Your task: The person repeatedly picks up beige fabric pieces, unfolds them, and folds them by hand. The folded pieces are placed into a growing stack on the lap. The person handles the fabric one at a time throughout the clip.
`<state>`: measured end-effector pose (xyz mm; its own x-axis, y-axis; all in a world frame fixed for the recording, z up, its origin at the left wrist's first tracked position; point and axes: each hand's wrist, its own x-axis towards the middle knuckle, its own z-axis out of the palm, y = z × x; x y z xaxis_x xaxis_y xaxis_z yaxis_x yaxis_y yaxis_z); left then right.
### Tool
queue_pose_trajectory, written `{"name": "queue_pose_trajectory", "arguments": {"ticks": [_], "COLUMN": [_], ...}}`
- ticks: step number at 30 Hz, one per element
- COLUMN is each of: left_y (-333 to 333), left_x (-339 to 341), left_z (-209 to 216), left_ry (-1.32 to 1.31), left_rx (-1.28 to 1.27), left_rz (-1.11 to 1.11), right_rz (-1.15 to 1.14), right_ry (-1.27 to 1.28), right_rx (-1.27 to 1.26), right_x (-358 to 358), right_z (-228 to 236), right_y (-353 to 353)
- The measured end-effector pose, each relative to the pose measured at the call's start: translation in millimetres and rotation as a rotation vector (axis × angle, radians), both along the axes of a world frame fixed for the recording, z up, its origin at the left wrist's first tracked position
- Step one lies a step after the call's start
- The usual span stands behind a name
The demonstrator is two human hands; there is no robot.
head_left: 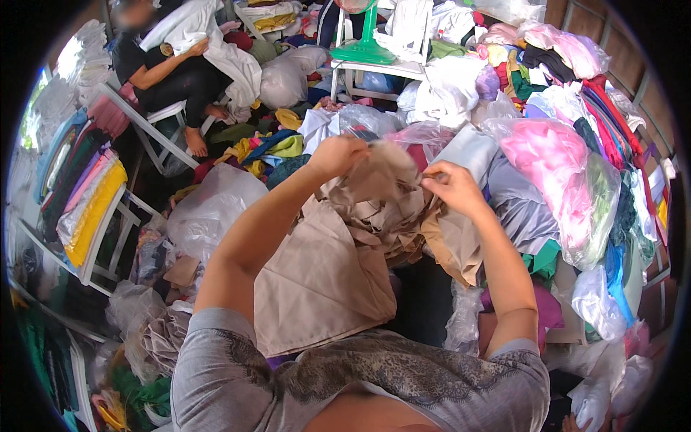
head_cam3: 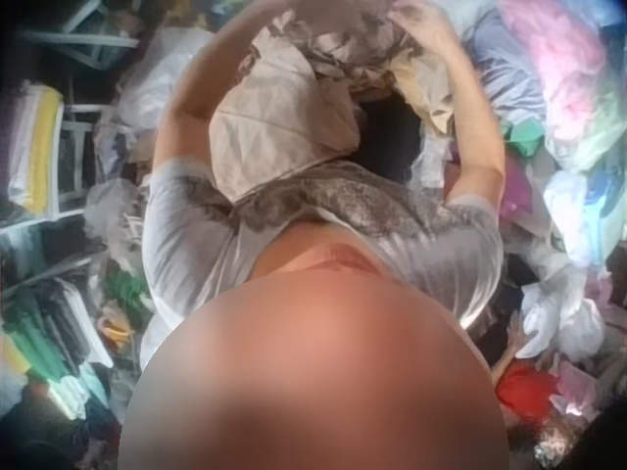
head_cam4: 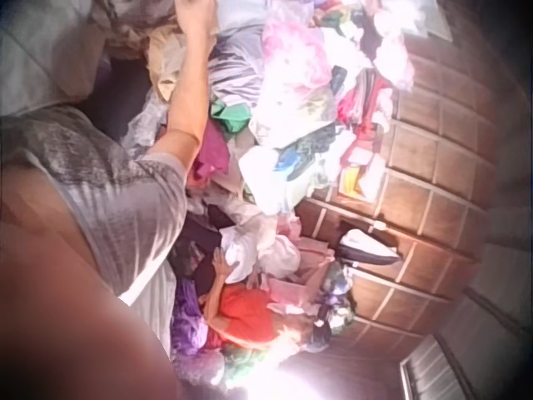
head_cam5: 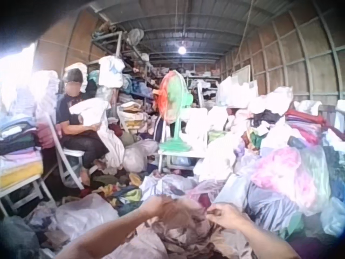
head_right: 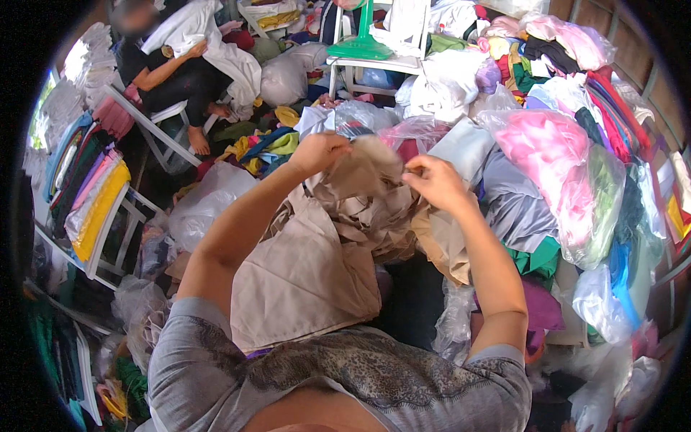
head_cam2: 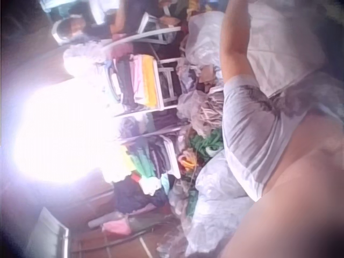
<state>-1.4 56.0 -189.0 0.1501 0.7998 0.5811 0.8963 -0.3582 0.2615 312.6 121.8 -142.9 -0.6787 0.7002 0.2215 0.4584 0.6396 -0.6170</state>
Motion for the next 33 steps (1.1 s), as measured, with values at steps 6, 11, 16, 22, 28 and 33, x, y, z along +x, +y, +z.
{"name": "queue_pose_trajectory", "arguments": {"ticks": [6,11,16,22,28,33], "left_y": [-18.5,-43.9,-59.4,-85.6,-124.4,-182.3], "left_x": [29.0,33.4,21.1,-30.2,-87.3,-82.9], "left_z": [93.8,139.8,162.0,187.4,187.9,185.9], "left_ry": [0.059,0.244,0.141,0.11,-0.219,-0.52], "left_rx": [0.245,0.196,-0.006,-0.373,-0.309,-0.138], "left_rz": [-0.052,-0.145,-0.14,0.067,0.047,0.104], "right_rz": [-0.018,-0.038,0.083,0.034,0.078,0.221], "right_ry": [0.321,0.256,0.327,0.209,0.172,0.206], "right_rx": [0.427,0.55,0.303,0.413,0.469,0.357], "right_x": [-56.5,-65.2,-62.3,-53.8,-49.2,-38.0], "right_z": [20.2,60.8,92.0,134.7,150.1,144.2], "right_y": [-20.1,-15.4,-25.2,-22.5,-14.5,-35.2]}}
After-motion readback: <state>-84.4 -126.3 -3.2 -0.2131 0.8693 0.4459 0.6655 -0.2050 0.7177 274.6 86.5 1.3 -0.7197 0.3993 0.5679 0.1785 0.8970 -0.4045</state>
